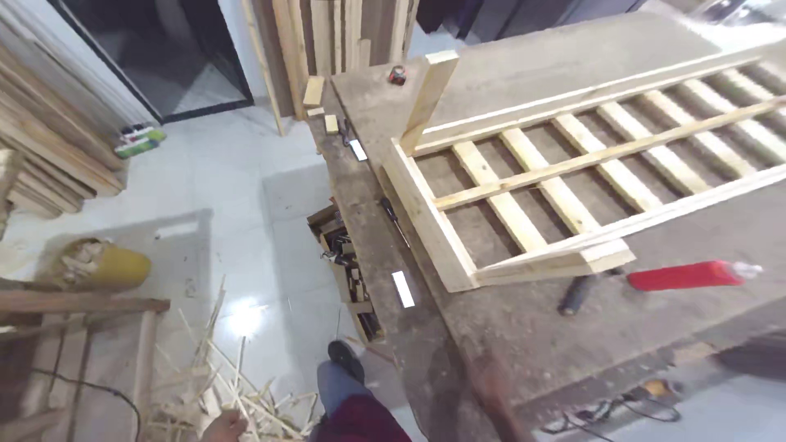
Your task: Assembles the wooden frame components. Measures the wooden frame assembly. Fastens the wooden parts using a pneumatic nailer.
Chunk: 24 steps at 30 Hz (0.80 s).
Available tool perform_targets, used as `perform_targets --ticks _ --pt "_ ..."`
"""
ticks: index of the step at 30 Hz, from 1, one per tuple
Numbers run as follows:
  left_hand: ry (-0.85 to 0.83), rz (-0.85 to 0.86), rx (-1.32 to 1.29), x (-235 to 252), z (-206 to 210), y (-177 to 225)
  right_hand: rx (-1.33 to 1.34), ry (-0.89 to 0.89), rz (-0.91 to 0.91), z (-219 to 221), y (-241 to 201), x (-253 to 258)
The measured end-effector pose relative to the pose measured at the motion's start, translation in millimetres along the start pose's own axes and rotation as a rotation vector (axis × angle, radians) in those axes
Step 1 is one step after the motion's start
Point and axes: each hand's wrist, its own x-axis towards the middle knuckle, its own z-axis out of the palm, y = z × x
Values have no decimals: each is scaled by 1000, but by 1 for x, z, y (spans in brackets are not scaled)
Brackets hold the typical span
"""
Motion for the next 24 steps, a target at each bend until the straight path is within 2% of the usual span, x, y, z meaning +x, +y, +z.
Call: perform_targets --ticks 3,6,8,10,13,15,17,18,21,24 --pt "-84 191 84 63 -40 95 31 -244 -180 44 -42 -66" --pt "-84 405 140 111 -93 205 133 -293 -451 90 -99 -68" --pt "-71 521 135 134 -125 273 114 -261 -510 106 -142 -25" --pt "-61 592 161 153 -166 331 66 -224 -414 101 -201 36" --pt "-86 633 250 171 -221 393 77 -56 -302 55 -279 132" --pt "-100 647 285 182 -254 427 40 153 -280 32 -309 200" --pt "-82 674 316 197 -285 466 10 230 -207 12 -333 267" --pt "-68 704 336 207 -299 490 -5 214 -153 4 -344 298" --pt "-52 825 401 242 -331 580 -110 1 16 -1 -367 366" --pt "-40 959 431 286 -345 693 -207 -112 111 7 -375 385"
